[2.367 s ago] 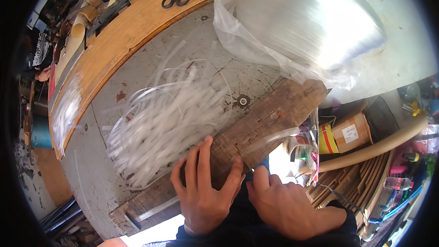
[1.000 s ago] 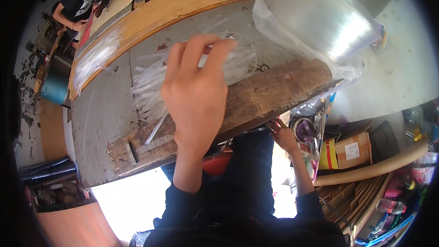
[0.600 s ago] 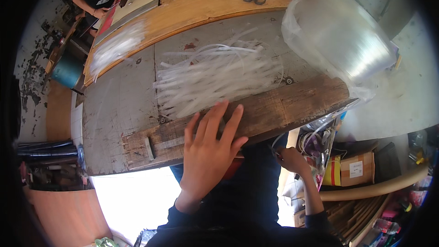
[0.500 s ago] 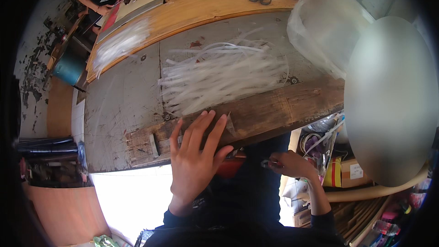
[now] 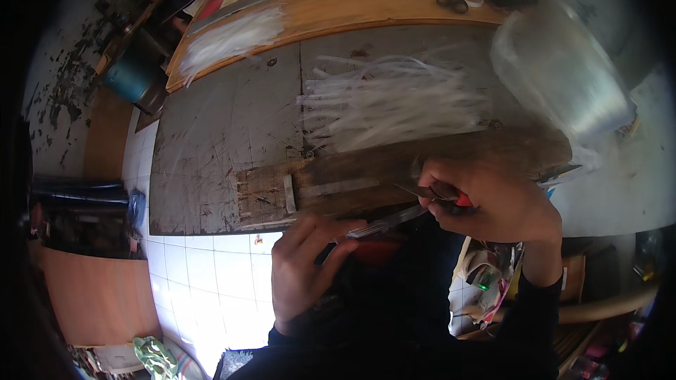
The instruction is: The person measures and cuts plastic strips along a wooden guide using a utility knife.
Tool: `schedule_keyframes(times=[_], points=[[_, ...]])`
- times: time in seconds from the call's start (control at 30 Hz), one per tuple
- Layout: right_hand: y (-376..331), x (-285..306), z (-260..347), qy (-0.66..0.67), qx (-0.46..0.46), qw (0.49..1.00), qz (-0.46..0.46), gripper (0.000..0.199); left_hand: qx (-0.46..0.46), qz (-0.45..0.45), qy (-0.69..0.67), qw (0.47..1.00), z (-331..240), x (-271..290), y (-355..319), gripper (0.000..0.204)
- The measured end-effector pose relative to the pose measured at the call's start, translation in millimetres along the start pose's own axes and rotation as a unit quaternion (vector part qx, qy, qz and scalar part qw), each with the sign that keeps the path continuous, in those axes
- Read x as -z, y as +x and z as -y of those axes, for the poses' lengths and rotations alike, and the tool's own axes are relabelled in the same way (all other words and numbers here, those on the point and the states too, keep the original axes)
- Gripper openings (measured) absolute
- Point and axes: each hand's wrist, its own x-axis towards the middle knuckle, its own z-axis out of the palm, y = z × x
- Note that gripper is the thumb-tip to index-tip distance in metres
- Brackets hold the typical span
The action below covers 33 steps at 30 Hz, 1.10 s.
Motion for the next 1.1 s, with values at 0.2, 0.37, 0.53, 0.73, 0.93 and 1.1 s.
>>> schedule_keyframes(times=[0.2, 0.37, 0.53, 0.73, 0.93, 1.1], points=[[23, -9, 8, -0.158, -0.036, 0.986, 0.042, 0.019, -0.017, -0.079, 0.119, 0.990, 6, 13, 10, 0.016], [53, -29, 22, 0.002, 0.006, 0.997, 0.071, 0.027, 0.019, -0.094, 0.055, 0.994, 10, -4, 13, 0.021], [77, -34, 10, 0.053, 0.030, 0.995, 0.081, 0.017, 0.056, -0.202, 0.151, 0.966, 30, 14, 0, 0.024], [96, -31, 10, 0.094, -0.056, 0.987, 0.119, 0.015, 0.061, -0.182, 0.191, 0.963, 45, 20, -12, 0.026], [101, -31, 13, 0.084, -0.096, 0.983, 0.128, 0.019, 0.048, -0.142, 0.223, 0.963, 48, 19, -10, 0.030], [100, -30, 14, 0.086, -0.119, 0.980, 0.134, 0.019, 0.048, -0.142, 0.218, 0.964, 49, 19, -10, 0.030]])
